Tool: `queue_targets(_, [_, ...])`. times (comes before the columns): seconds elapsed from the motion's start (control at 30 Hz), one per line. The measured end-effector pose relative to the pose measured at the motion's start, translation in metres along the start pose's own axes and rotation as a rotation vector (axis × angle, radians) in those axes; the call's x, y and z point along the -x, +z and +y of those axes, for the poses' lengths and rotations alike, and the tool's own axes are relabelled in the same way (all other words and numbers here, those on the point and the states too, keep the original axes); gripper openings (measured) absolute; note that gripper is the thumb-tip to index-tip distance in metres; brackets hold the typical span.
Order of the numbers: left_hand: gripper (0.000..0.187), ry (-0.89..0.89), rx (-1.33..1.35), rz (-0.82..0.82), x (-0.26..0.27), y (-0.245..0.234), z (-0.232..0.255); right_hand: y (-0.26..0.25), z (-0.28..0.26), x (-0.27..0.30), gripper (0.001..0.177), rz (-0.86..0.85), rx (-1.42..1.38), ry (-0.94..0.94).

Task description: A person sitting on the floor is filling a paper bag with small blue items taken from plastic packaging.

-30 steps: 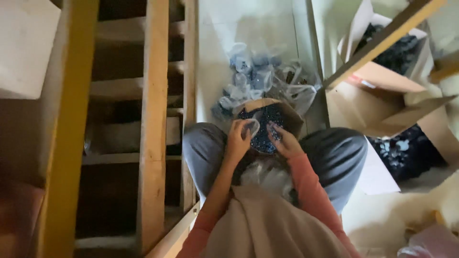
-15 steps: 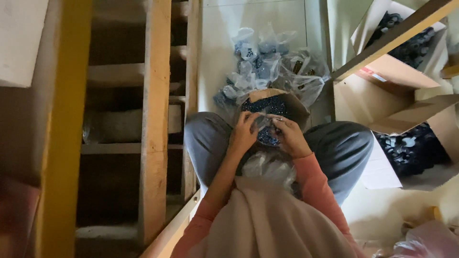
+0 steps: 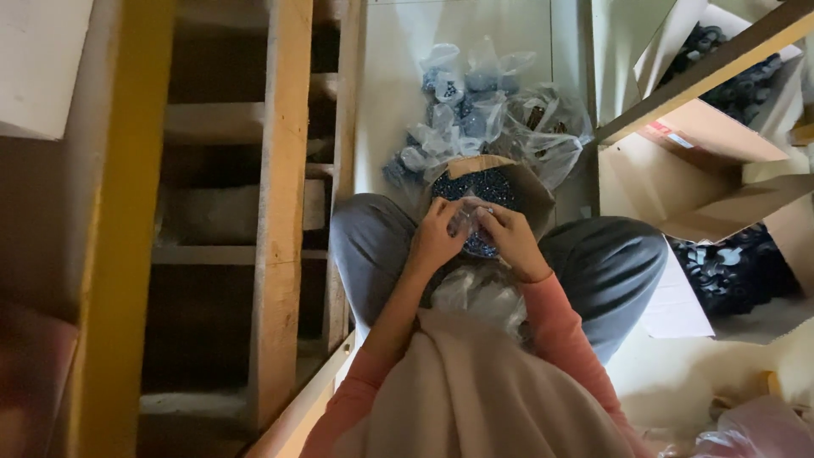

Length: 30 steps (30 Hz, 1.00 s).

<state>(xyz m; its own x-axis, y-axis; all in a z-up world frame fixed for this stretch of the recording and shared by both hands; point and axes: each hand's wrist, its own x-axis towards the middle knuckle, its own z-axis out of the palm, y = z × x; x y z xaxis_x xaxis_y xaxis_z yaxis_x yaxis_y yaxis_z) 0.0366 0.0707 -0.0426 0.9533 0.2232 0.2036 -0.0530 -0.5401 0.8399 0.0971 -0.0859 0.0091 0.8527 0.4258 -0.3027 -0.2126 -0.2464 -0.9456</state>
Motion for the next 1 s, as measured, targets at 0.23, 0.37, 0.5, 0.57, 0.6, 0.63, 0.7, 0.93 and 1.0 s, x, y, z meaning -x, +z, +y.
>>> queue_targets(0.23, [0.036, 0.038, 0.037, 0.023, 0.0, 0.003, -0.004, -0.007, -0.018, 0.005, 0.035, 0.074, -0.16, 0.087])
queue_targets(0.37, [0.034, 0.061, 0.05, 0.031, -0.003, -0.001, 0.003, -0.015, -0.003, 0.002, 0.034, 0.11, -0.248, 0.12])
queue_targets(0.5, [0.035, 0.07, 0.027, 0.019, -0.002, 0.002, -0.002, -0.016, -0.026, 0.004, 0.04, -0.006, -0.167, 0.084])
queue_targets(0.57, [0.035, 0.062, 0.035, -0.001, -0.003, -0.004, 0.006, -0.013, -0.024, 0.0, 0.041, -0.083, -0.131, 0.096])
queue_targets(0.6, [0.035, 0.062, 0.033, 0.0, -0.002, -0.002, 0.002, -0.012, -0.021, -0.003, 0.041, -0.085, -0.131, 0.095])
queue_targets(0.63, [0.034, 0.061, 0.022, -0.001, -0.001, 0.0, -0.003, -0.012, -0.018, -0.006, 0.04, -0.118, -0.067, 0.074])
queue_targets(0.7, [0.034, 0.061, 0.012, 0.0, -0.001, -0.001, -0.003, -0.01, -0.009, -0.014, 0.04, -0.151, 0.0, 0.05])
queue_targets(0.93, [0.034, 0.034, 0.02, -0.014, -0.002, -0.002, 0.002, -0.009, -0.012, -0.016, 0.039, -0.196, 0.236, -0.111])
queue_targets(1.0, [0.033, 0.008, 0.044, -0.025, -0.002, -0.001, 0.002, -0.009, -0.013, -0.016, 0.037, -0.203, 0.261, -0.13])
